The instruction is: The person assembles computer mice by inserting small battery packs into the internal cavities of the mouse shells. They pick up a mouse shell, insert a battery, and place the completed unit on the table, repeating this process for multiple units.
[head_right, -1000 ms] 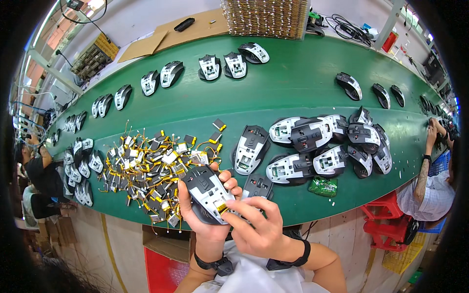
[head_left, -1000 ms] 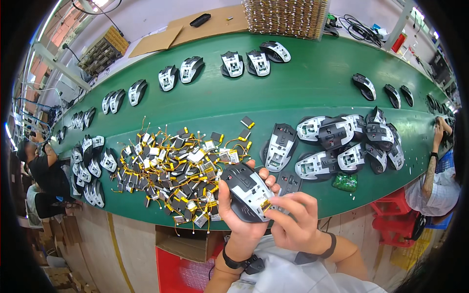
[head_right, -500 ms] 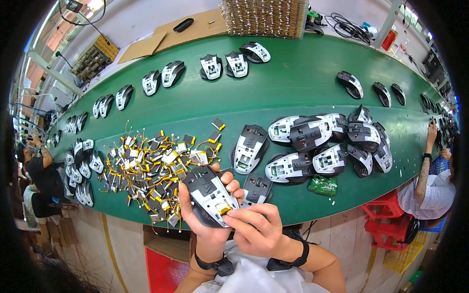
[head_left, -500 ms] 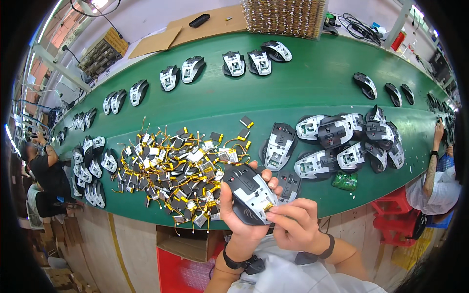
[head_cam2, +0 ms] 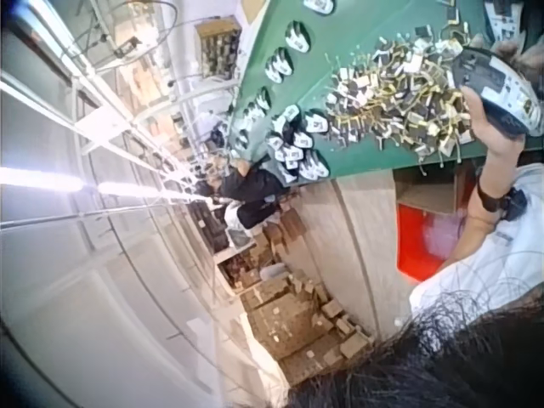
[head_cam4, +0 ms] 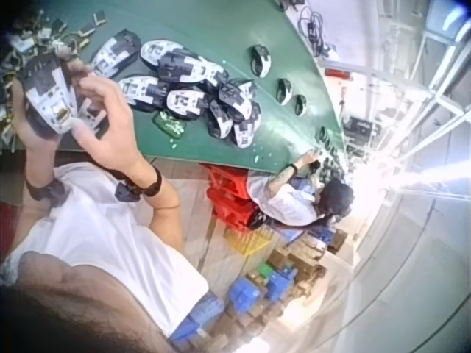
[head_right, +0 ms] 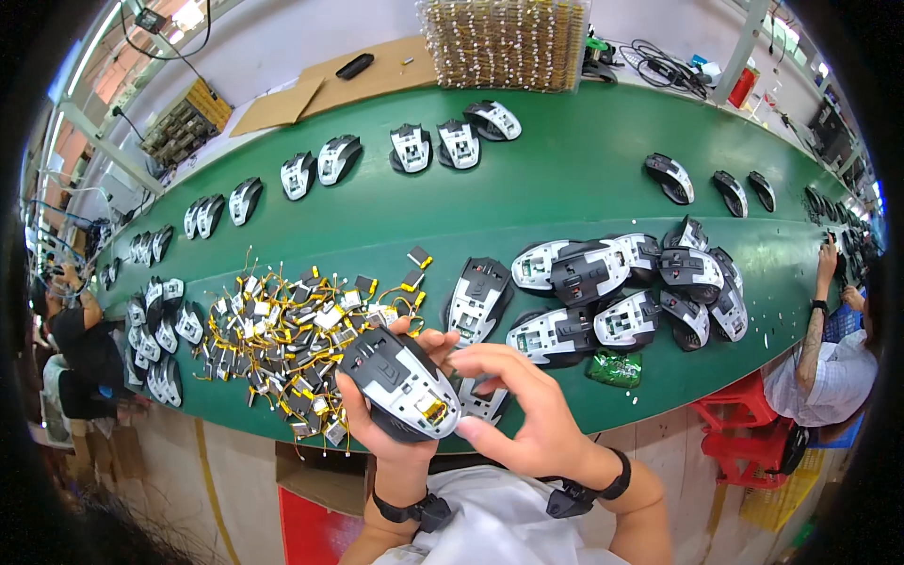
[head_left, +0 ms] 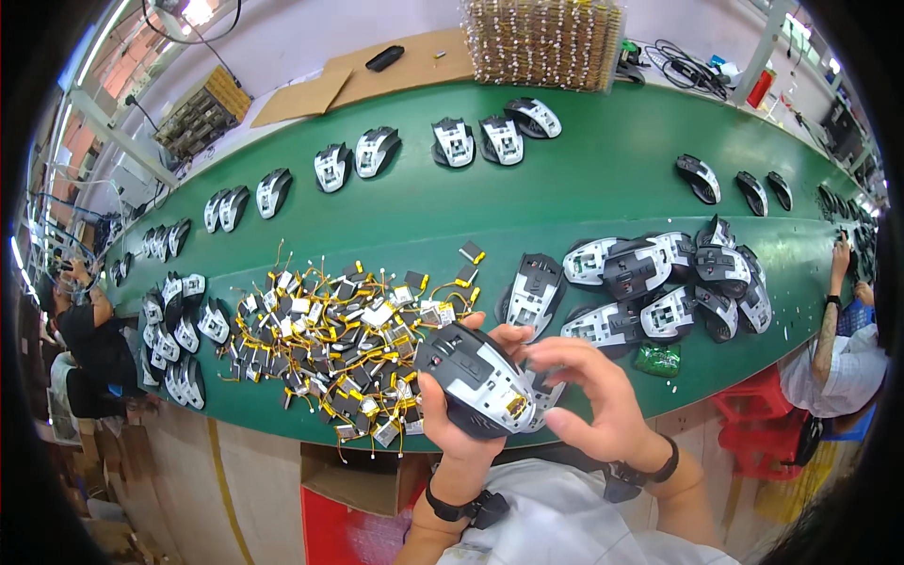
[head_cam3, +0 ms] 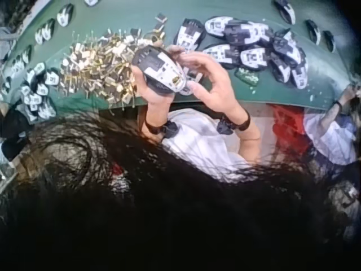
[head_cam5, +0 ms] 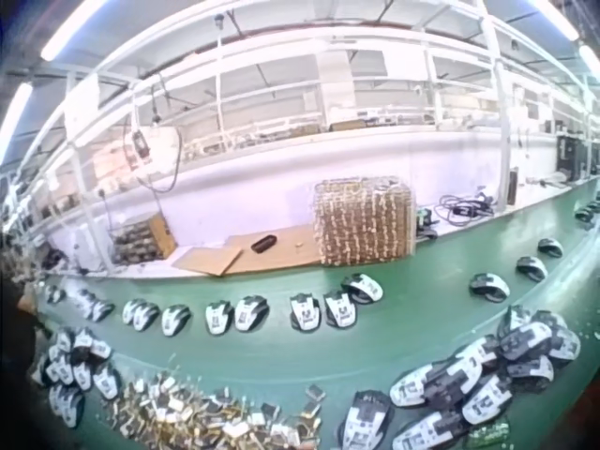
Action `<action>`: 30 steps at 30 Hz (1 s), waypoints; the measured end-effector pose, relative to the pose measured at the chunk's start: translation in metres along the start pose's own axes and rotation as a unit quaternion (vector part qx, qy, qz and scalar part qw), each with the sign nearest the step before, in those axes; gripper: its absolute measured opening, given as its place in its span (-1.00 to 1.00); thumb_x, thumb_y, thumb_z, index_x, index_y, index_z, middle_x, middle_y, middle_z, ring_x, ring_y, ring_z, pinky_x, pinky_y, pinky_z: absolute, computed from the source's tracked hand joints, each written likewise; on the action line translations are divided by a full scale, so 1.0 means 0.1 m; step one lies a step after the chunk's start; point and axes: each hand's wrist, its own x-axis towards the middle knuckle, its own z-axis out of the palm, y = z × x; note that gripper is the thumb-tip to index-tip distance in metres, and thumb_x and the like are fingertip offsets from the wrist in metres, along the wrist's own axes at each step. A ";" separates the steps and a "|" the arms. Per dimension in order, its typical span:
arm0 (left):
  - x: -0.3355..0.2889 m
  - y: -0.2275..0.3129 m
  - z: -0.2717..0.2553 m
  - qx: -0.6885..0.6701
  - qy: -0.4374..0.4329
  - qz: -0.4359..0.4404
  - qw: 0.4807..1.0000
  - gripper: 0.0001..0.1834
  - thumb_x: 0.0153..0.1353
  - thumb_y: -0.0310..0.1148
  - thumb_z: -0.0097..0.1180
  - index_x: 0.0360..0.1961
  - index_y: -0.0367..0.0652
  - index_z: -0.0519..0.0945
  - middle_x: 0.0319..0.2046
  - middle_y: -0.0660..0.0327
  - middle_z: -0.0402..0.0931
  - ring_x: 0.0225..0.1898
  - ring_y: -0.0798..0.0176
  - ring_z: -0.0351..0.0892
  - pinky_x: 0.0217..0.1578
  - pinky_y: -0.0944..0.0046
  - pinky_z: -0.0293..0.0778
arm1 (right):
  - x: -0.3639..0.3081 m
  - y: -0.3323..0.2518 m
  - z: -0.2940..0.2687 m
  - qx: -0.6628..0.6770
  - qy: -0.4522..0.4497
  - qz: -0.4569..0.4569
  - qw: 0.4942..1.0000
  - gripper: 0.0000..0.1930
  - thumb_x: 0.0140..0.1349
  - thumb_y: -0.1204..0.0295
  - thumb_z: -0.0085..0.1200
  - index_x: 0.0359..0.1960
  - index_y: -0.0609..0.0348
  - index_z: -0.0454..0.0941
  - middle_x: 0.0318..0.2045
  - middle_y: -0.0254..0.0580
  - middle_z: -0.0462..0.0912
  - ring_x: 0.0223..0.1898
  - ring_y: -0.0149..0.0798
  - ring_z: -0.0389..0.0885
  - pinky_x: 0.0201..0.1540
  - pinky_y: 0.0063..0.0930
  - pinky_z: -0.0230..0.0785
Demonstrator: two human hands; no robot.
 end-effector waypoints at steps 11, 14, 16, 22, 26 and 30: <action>0.00 0.18 -0.05 0.305 -0.017 0.021 0.952 -0.07 0.33 0.17 -0.09 0.48 -0.23 -0.10 0.40 -0.06 0.07 0.37 -0.03 0.18 0.29 0.04 0.14 | 1.39 -0.10 -0.77 -0.390 -0.104 0.117 0.907 -0.24 -0.01 0.02 0.29 0.14 0.28 0.37 -0.21 0.23 0.66 -0.14 0.17 0.66 -0.08 -0.11 0.52; -0.05 0.32 -0.08 0.332 -0.061 0.009 0.941 -0.27 0.33 -0.09 -0.05 0.40 -0.26 0.09 0.34 -0.10 0.20 0.33 -0.01 0.28 0.22 0.04 0.26 | 1.95 0.59 -1.88 -0.575 0.011 0.212 0.790 -0.17 -0.08 -0.11 0.20 -0.01 0.50 0.46 -0.23 0.29 0.67 -0.16 0.18 0.67 -0.09 -0.10 0.54; -0.11 0.34 -0.18 0.333 -0.083 -0.004 0.939 -0.34 0.32 -0.17 -0.03 0.35 -0.27 0.17 0.29 -0.10 0.27 0.30 -0.01 0.32 0.21 0.03 0.28 | 2.12 0.90 -2.30 -0.601 -0.069 0.344 0.718 -0.26 -0.09 -0.11 0.21 -0.07 0.38 0.62 -0.13 0.22 0.67 -0.14 0.16 0.67 -0.04 -0.15 0.52; -0.24 0.58 -0.32 0.328 -0.080 0.006 0.941 -0.49 0.32 -0.29 -0.02 0.24 -0.30 0.29 0.14 -0.11 0.46 0.17 0.01 0.49 0.16 0.09 0.37 | 2.90 0.75 -1.74 -0.677 -0.051 0.319 0.662 -0.38 0.01 -0.17 0.24 -0.11 0.11 0.70 0.03 -0.09 0.66 0.07 -0.06 0.62 0.08 -0.24 0.48; -0.22 0.64 -0.29 0.323 -0.115 -0.013 0.939 -0.53 0.34 -0.36 -0.03 0.23 -0.32 0.29 0.15 -0.06 0.46 0.19 0.09 0.46 0.19 0.14 0.32 | 3.51 1.33 -1.76 -0.579 0.051 0.264 0.770 -0.27 0.12 0.08 0.19 0.33 0.03 0.29 0.19 0.22 0.47 0.21 0.12 0.48 0.23 -0.12 0.37; -0.36 0.67 -0.45 0.372 -0.109 0.054 0.920 -0.56 0.43 -0.32 -0.05 0.25 -0.29 0.31 0.05 -0.03 0.53 0.10 0.07 0.53 0.16 0.09 0.39 | 3.57 1.53 -1.32 -0.557 0.053 0.237 0.794 -0.29 0.15 0.24 0.11 0.37 0.03 0.21 0.25 0.31 0.37 0.25 0.23 0.40 0.26 -0.05 0.31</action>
